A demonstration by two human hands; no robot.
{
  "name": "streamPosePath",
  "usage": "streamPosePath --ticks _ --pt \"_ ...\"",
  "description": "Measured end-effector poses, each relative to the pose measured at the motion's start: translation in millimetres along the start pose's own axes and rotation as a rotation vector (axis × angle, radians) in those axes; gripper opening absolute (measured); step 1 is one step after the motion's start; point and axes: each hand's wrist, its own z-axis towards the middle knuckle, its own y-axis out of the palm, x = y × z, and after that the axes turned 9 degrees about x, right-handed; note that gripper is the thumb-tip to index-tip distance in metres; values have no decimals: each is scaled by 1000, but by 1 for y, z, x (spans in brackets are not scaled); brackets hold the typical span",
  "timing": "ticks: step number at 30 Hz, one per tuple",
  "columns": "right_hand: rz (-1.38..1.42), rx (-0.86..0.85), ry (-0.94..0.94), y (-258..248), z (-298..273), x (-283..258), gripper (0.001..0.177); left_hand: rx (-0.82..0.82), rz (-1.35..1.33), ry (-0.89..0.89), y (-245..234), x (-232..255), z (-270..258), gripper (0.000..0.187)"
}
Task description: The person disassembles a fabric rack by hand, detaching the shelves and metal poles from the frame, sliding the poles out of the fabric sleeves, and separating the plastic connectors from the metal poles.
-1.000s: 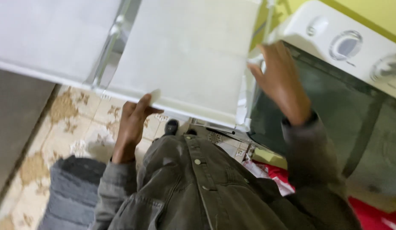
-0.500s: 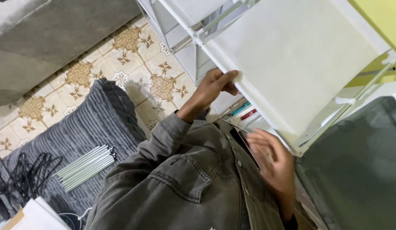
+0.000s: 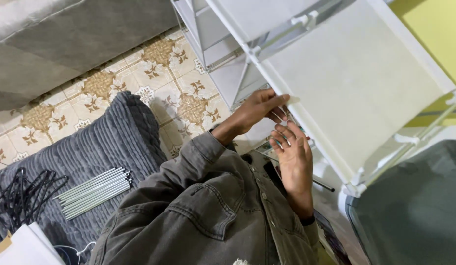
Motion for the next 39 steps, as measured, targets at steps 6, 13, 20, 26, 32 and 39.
streamPosePath --ticks 6,13,20,26,32,39 --pt "-39 72 -23 24 17 7 74 -50 -25 56 -49 9 -9 36" --pt "-168 180 -54 72 47 31 67 112 19 8 -151 52 -18 39" --pt "-191 383 -203 119 78 70 59 302 91 -27 -273 114 11 51" --pt "-137 499 -330 134 90 80 55 339 116 102 -322 153 58 88" --pt "-9 473 -305 131 102 76 56 305 16 223 -341 158 117 95" --pt "-37 462 -302 119 120 73 56 307 -11 212 -338 140 162 77"
